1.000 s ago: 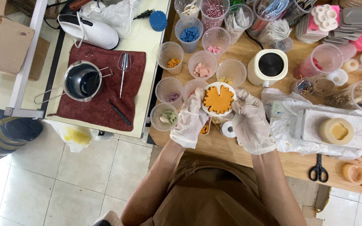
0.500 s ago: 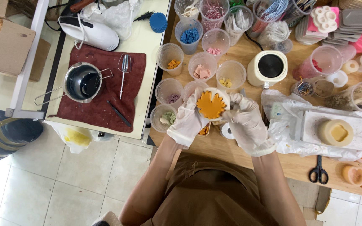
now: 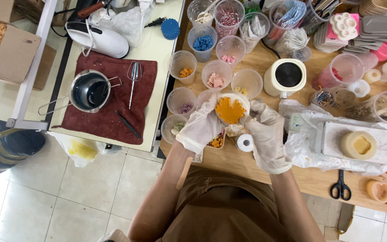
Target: The person trims the edges of a flower-shaped wax piece using a utility knife and then applies white wax details to its center with a wooden tool.
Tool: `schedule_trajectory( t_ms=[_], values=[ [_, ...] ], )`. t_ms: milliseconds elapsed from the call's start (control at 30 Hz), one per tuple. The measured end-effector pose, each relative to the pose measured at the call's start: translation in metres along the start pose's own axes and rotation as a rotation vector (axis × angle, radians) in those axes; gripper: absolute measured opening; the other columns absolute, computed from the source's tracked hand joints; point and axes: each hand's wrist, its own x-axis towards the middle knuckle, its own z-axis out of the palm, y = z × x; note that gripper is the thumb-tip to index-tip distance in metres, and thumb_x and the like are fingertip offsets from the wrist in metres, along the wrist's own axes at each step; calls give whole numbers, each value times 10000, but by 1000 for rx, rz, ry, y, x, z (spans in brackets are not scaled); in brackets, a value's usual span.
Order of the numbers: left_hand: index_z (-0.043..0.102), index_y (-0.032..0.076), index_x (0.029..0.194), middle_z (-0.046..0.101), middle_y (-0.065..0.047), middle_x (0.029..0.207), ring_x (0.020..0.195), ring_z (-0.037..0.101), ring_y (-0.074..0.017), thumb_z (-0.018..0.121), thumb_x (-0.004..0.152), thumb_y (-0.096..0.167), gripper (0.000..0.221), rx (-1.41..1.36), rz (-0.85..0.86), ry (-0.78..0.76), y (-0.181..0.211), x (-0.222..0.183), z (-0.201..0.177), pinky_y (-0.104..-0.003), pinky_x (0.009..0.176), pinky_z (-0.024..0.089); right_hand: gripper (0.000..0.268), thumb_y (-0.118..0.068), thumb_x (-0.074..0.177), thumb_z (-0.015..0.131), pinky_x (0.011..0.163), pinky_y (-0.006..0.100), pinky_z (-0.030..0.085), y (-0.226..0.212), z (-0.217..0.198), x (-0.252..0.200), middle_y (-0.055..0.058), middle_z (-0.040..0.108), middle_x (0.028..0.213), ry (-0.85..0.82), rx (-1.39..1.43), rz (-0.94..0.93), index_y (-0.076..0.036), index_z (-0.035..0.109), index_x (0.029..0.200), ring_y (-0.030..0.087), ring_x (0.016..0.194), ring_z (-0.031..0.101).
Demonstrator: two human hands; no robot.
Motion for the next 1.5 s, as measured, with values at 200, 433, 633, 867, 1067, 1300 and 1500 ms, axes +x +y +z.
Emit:
schedule_trajectory(
  t_ms=[200,433,633,867,1067,1300,1500],
  values=[
    [560,15,1285,637,-162,1261,1147,622,-301,598,1045,360,421,-133,-46,62,-5,2,19,-445,1024,531,351,-4,863,713,924,369,572,-12,8,-6,112,682,1199,-52,-1102,-714,-89,658,1199,272,1113,672],
    [588,68,1293,655,-113,1271,1175,625,-232,609,1045,355,379,-288,-104,39,-8,-5,27,-405,1120,468,569,-147,698,776,883,515,459,-26,21,-19,155,610,1185,-169,-1545,-824,-117,644,1250,386,1052,626],
    [606,103,1289,680,-83,1256,1186,625,-207,625,1043,359,356,-329,-105,57,-16,-1,19,-365,1117,468,536,-115,778,785,829,467,543,-17,21,-20,144,606,1168,-101,-1483,-861,-127,632,1291,383,1034,613],
    [620,145,1268,678,-55,1265,1183,636,-193,607,1026,413,361,-223,-30,131,-12,-4,26,-350,1077,498,511,-91,815,784,804,423,567,-22,23,-10,112,655,1167,-126,-1458,-1003,-91,640,1305,324,998,656],
    [651,45,1284,705,-95,1193,1070,672,-202,592,1044,430,457,-49,-44,172,-7,2,30,-347,979,545,564,-339,719,845,759,462,546,-16,33,-4,139,652,1131,-53,-1568,-780,-45,646,1157,358,930,663],
    [654,43,1306,697,-98,1171,1040,661,-201,613,1069,372,407,-82,-7,129,-5,13,23,-357,956,545,459,-354,786,849,770,463,544,-10,42,3,144,675,1049,14,-1538,-807,-40,647,1053,353,930,670],
    [623,50,1327,695,-83,1230,1114,657,-188,633,1044,295,375,-92,68,109,-7,22,16,-331,1001,537,486,-331,742,877,741,463,548,-4,46,12,161,690,991,102,-1464,-748,-20,675,1055,363,872,676]
  ],
)
